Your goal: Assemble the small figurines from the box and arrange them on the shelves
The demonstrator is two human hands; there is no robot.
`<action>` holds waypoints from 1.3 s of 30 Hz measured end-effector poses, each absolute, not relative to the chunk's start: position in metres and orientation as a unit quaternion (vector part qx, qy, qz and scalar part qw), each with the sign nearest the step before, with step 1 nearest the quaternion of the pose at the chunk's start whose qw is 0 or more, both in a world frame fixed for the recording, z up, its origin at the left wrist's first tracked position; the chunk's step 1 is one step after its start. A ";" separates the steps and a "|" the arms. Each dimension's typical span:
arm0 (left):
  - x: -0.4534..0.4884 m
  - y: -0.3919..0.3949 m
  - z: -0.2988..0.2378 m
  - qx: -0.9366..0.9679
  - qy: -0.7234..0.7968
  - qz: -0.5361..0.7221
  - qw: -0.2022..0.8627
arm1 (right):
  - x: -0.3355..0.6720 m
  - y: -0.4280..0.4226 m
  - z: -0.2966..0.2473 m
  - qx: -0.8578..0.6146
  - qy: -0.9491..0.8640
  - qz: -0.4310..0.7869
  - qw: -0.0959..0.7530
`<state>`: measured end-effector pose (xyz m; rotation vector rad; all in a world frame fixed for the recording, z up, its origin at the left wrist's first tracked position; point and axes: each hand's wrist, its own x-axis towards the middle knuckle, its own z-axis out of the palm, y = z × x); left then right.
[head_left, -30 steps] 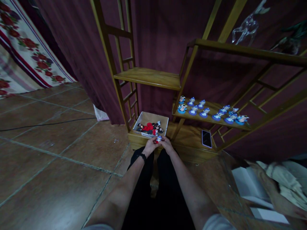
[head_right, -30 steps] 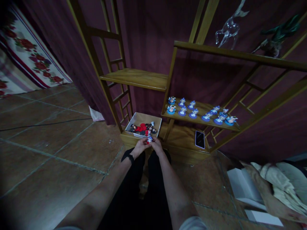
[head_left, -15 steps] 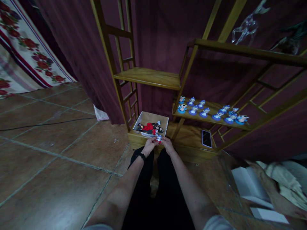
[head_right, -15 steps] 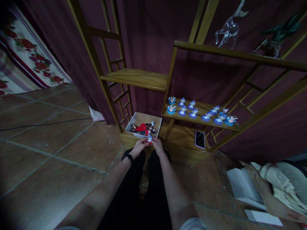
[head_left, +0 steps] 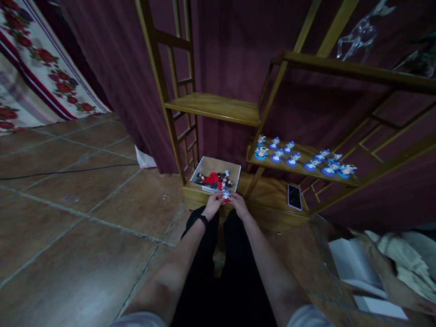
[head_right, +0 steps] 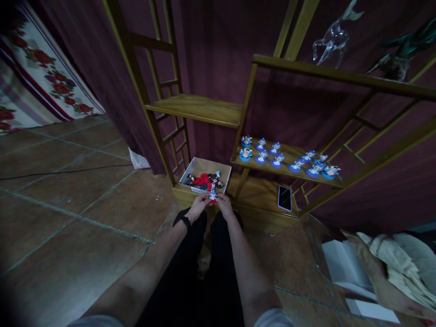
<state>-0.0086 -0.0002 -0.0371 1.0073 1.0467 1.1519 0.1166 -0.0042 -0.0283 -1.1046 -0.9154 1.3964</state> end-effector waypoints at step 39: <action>-0.017 -0.015 -0.013 0.823 0.495 0.253 0.122 | 0.117 0.012 -0.029 -0.439 -0.384 0.598 0.550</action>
